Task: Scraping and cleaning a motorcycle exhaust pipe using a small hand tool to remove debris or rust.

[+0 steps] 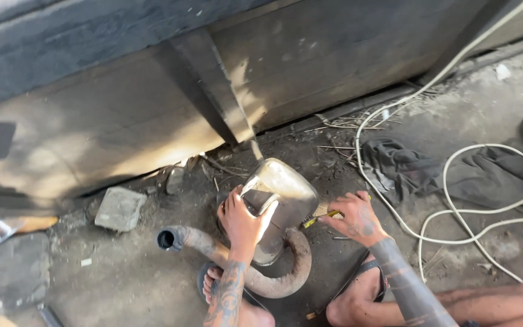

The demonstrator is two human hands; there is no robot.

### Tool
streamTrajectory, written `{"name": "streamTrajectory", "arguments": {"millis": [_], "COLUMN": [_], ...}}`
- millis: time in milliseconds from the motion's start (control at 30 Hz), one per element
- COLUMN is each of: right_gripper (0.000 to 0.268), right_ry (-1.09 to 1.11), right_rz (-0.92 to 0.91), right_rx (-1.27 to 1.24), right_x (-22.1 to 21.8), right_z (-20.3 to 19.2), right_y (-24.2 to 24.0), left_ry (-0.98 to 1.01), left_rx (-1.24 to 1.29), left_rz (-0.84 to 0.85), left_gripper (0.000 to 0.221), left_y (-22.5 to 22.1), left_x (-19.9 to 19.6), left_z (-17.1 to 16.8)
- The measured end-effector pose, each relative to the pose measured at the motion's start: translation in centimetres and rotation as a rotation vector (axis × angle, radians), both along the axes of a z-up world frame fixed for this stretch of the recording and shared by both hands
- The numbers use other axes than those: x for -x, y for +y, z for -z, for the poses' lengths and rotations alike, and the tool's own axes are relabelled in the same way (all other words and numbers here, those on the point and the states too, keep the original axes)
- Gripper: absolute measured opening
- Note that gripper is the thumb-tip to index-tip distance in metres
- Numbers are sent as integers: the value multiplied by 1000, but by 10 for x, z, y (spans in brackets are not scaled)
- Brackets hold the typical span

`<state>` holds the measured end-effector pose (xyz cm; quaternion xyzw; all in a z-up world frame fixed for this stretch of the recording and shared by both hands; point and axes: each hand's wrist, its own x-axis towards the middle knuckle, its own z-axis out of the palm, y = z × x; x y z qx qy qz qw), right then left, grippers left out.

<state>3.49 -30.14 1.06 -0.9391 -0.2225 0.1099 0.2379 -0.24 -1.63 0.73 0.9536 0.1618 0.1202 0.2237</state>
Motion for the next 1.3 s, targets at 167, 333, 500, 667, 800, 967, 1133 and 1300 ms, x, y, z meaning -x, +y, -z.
{"name": "streamTrajectory", "arguments": {"millis": [167, 333, 500, 667, 800, 967, 1133, 1300], "right_gripper": [42, 36, 46, 43, 38, 34, 32, 41], "right_ry": [56, -52, 162, 151, 267, 254, 299, 283], "right_rz": [-32, 51, 3, 7, -28, 29, -20, 87], "right_rx": [5, 4, -27, 26, 44, 34, 15, 84], "right_x": [10, 4, 5, -12, -5, -17, -8, -18], "right_z": [2, 5, 1, -11, 0, -4, 6, 8], "right_y": [9, 5, 16, 15, 26, 12, 21, 10], "left_ry": [-45, -56, -133, -122, -2, -14, -77, -33], "left_rx": [10, 23, 26, 12, 42, 40, 34, 61], "left_rz": [2, 5, 53, 43, 118, 105, 103, 79], "left_gripper": [87, 84, 84, 87, 90, 87, 86, 83], "left_y": [2, 4, 8, 8, 10, 7, 7, 5], "left_x": [2, -3, -3, -7, -4, -9, -9, -12], "left_z": [-3, -5, -9, -2, -1, -5, -5, -10]}}
